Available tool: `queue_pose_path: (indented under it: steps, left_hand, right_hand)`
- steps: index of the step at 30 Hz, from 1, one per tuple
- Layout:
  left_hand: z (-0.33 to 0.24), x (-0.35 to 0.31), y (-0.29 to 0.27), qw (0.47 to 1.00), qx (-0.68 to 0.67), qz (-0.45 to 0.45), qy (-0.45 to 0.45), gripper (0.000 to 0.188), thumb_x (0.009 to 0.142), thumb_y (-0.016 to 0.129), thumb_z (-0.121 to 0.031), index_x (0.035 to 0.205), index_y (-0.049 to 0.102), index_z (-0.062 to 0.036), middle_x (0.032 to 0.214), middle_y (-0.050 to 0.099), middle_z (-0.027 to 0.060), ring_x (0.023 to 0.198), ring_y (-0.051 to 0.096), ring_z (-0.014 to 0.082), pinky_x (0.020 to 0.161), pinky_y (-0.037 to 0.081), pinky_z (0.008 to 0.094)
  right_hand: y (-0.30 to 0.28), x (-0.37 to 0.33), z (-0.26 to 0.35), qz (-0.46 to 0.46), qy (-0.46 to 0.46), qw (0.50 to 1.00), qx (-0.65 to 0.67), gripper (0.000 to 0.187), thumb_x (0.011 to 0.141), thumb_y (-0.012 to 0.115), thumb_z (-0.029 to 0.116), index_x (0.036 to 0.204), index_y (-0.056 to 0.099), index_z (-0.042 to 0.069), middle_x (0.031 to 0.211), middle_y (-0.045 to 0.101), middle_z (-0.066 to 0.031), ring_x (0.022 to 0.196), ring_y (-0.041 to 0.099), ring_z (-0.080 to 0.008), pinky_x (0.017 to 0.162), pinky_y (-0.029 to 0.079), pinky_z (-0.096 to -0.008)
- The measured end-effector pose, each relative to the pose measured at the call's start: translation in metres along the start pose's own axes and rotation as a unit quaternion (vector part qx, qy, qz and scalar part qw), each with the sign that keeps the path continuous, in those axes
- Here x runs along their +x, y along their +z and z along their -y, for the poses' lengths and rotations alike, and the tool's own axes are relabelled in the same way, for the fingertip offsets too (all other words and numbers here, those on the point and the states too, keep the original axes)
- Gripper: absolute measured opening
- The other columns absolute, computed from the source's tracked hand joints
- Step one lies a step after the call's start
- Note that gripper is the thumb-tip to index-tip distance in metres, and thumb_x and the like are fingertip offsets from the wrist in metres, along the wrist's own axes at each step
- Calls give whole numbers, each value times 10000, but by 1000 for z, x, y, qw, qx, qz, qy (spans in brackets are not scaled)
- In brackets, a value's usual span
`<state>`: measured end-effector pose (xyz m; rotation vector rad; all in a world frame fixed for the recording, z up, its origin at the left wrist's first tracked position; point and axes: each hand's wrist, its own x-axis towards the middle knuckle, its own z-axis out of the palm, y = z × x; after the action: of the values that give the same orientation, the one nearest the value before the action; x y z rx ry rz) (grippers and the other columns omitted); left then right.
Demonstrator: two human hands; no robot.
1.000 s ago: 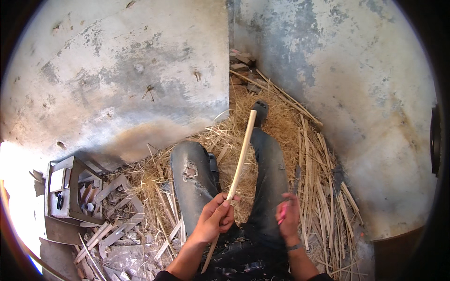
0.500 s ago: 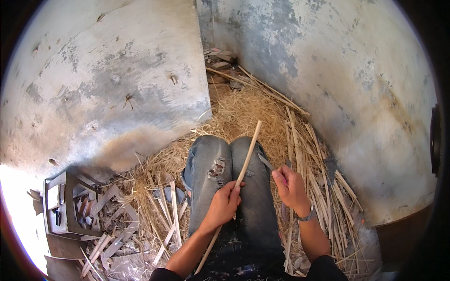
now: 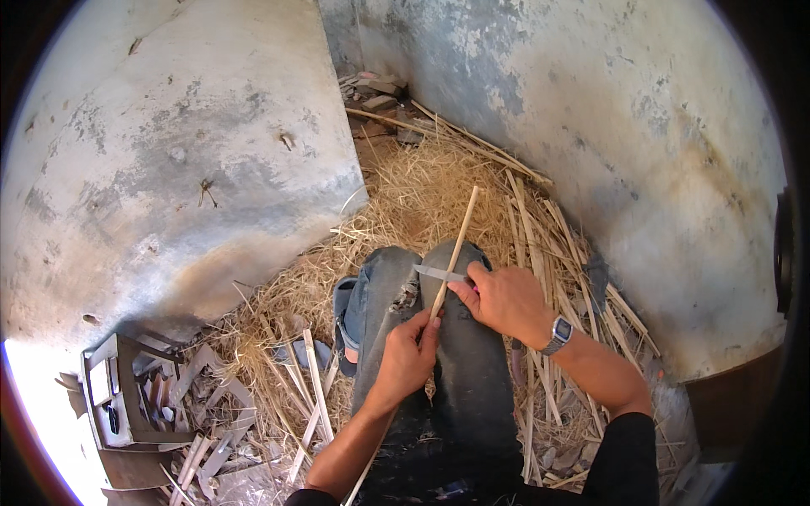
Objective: The person whittles a bamboo stick using a small blade, scraping the surface repeatedly along its length while sitting on the floor.
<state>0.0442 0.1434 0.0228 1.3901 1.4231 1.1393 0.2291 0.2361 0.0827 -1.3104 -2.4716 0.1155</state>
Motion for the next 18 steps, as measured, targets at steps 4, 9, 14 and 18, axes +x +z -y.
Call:
queue_pose_path:
  steps: [4, 9, 14, 18]
  left_hand:
    - [-8, -5, 8, 999, -30, -4, -21, 274, 1093, 564, -157, 1245, 698, 28, 675, 489, -38, 640, 442, 47, 571, 375, 257]
    - [-7, -3, 3, 999, -43, 1, -30, 288, 1095, 560, -162, 1277, 687, 20, 681, 489, -37, 638, 444, 48, 569, 373, 263]
    - [-3, -12, 2, 997, -71, 6, -44, 303, 1100, 555, -166, 1309, 674, 17, 707, 515, -37, 646, 444, 45, 572, 377, 250]
    - [8, -9, 0, 992, -114, 28, -42, 329, 1115, 544, -193, 1332, 669, 21, 732, 524, -66, 645, 433, 24, 572, 359, 224]
  right_hand:
    - [-11, 24, -44, 15, 43, 999, -29, 510, 1061, 518, 522, 857, 625, 67, 565, 595, -185, 536, 621, -420, 491, 477, -519]
    - [-18, 12, -15, 151, -53, 985, -58, 567, 1070, 442, 572, 896, 656, 77, 611, 622, -201, 561, 632, -433, 523, 502, -540]
    - [-17, 34, -54, 62, 19, 997, -50, 553, 1059, 450, 594, 921, 666, 103, 625, 633, -207, 585, 652, -436, 543, 515, -554]
    - [-25, 10, -13, 187, -64, 977, -80, 631, 1091, 366, 576, 901, 696, 73, 666, 672, -199, 626, 686, -421, 557, 544, -532]
